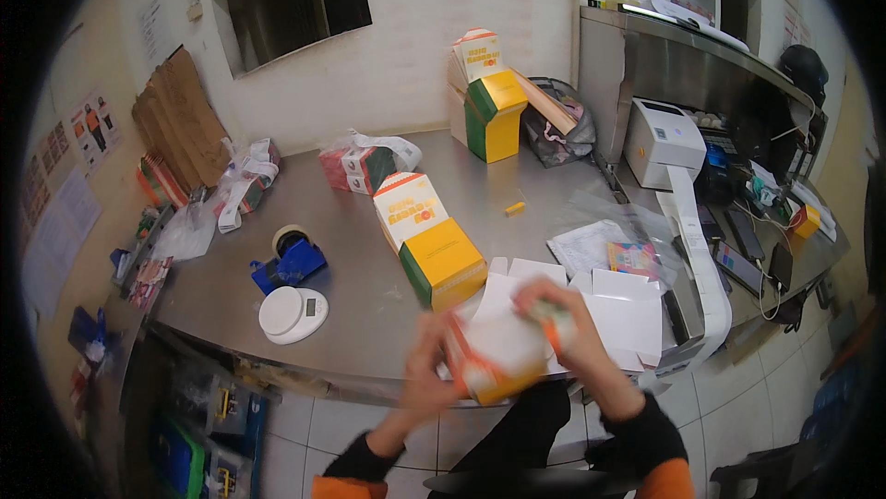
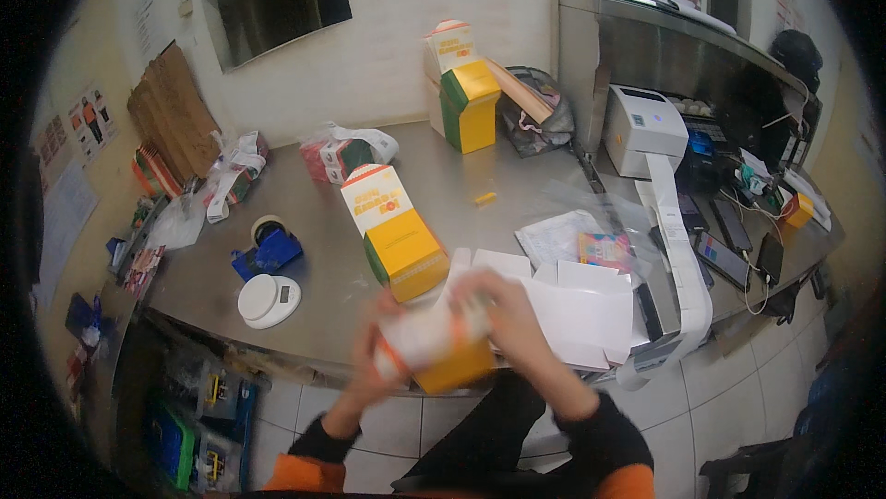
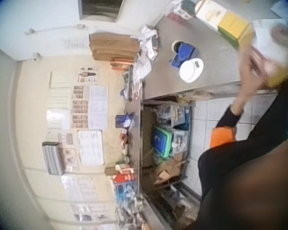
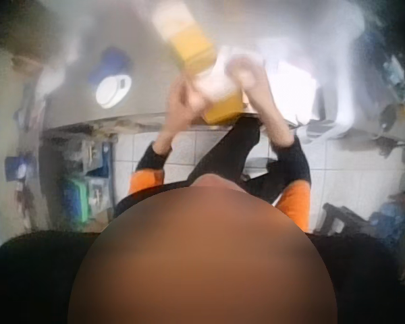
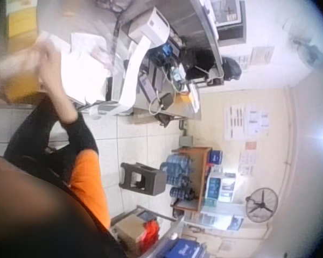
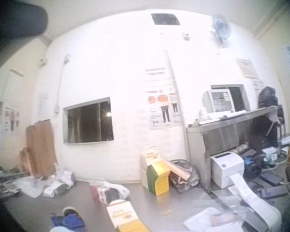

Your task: The person assembles small yellow and green cardboard boxes by folding flaps and tucking tabs into slots. They handle each box one at a time, folding the sides and closing the top, then placing the finished box on the counter. The process repeats for several boxes.

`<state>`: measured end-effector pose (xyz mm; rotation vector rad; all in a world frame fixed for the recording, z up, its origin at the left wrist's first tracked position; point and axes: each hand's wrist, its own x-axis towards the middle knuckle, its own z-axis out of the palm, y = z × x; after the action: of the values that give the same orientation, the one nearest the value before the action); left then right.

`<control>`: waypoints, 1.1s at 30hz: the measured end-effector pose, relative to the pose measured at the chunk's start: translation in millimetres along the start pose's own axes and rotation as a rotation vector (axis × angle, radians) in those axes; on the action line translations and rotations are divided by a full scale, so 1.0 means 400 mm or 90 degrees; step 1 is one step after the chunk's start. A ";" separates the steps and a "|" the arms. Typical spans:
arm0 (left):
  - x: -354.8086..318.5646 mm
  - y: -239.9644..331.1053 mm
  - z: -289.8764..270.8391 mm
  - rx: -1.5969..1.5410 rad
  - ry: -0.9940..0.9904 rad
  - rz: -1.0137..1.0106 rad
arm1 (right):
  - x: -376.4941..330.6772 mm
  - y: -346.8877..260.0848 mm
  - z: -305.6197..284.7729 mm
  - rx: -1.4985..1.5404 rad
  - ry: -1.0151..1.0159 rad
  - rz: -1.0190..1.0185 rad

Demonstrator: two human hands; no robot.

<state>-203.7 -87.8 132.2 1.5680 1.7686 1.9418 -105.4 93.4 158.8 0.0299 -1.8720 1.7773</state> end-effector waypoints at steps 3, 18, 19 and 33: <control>0.144 -0.077 -0.097 -0.003 0.129 0.017 | 0.243 0.031 0.062 0.015 -0.013 0.101; 0.275 -0.367 -0.206 -0.085 0.306 -0.202 | 0.634 0.396 0.094 -0.558 -0.101 0.215; 0.275 -0.361 -0.208 -0.102 0.289 -0.194 | 0.637 0.381 0.095 -0.585 -0.117 0.219; 0.252 -0.405 -0.192 -0.013 0.303 -0.249 | 0.521 0.272 0.045 -0.212 -0.302 0.184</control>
<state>-392.2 -22.6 81.8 0.7018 2.0093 2.2239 -329.9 163.2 143.0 0.0644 -2.6111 1.7196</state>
